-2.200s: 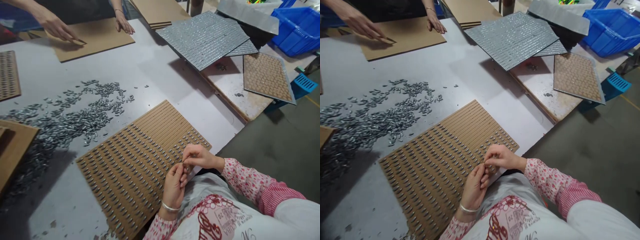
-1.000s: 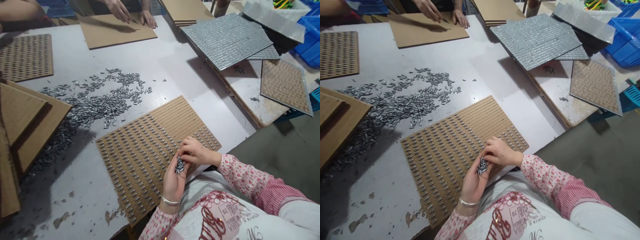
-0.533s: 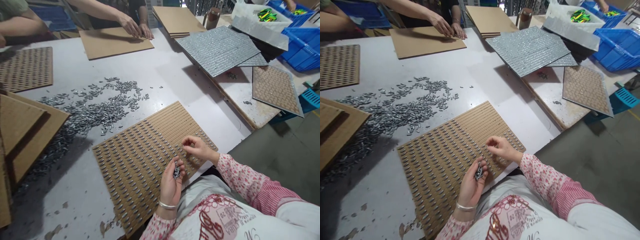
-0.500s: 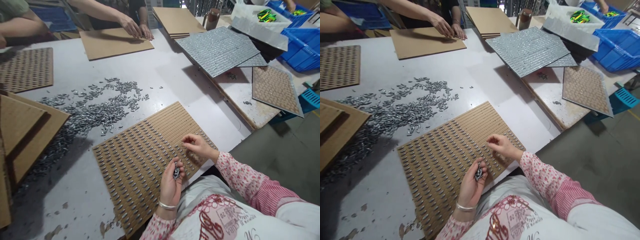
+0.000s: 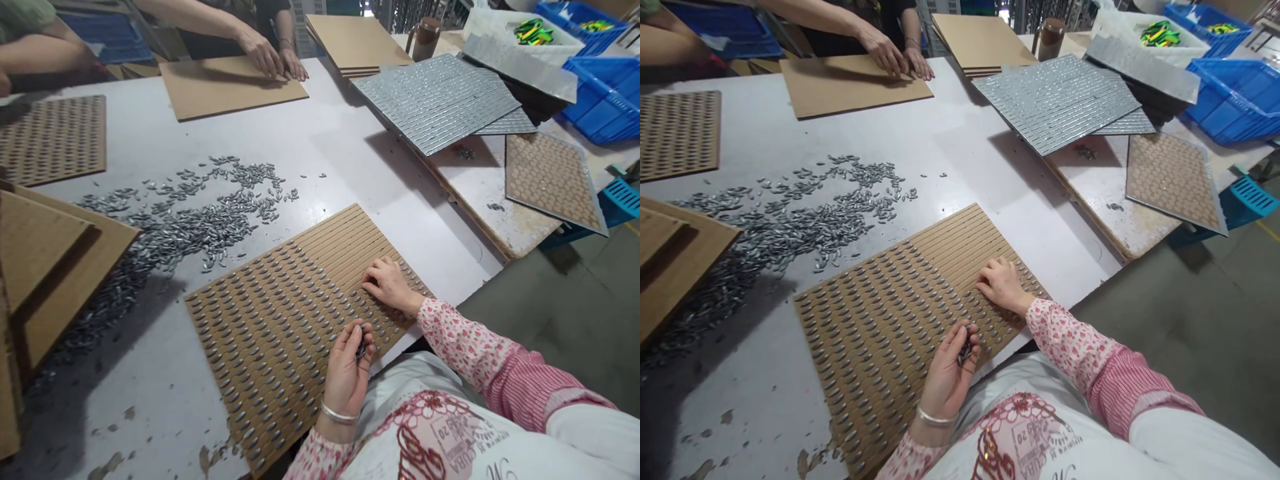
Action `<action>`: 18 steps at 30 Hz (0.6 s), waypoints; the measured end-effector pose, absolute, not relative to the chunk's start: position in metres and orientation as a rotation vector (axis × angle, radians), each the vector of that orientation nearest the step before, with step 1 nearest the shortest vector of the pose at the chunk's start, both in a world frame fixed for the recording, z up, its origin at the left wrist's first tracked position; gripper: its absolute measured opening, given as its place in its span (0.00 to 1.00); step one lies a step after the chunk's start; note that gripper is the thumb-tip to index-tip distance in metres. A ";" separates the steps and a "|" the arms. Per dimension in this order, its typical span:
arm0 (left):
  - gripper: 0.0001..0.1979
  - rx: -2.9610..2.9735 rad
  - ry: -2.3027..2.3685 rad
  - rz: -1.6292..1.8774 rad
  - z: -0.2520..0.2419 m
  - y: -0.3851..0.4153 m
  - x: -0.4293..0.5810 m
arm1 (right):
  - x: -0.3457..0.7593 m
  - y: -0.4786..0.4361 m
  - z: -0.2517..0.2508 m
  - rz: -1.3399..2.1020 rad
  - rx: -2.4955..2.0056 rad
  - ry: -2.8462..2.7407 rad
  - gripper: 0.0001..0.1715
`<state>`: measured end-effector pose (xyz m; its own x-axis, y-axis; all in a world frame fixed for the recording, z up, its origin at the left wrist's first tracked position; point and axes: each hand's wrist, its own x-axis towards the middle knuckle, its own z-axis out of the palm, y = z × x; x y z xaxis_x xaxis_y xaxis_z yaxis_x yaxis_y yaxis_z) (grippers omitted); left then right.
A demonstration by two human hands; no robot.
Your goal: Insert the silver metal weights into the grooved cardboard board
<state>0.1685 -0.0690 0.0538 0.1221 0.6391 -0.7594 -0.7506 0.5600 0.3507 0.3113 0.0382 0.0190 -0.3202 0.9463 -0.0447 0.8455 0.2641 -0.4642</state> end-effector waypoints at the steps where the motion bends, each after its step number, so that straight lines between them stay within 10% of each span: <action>1: 0.11 -0.143 1.042 1.028 0.053 -0.069 0.169 | 0.311 0.038 0.018 0.590 -1.672 -2.297 0.07; 11: 0.09 -0.178 0.981 1.086 0.046 -0.064 0.175 | 0.318 0.016 0.056 1.350 -0.826 -2.162 0.11; 18: 0.10 -0.170 0.969 1.047 0.054 -0.062 0.175 | 0.327 0.019 0.045 1.489 -1.149 -1.664 0.13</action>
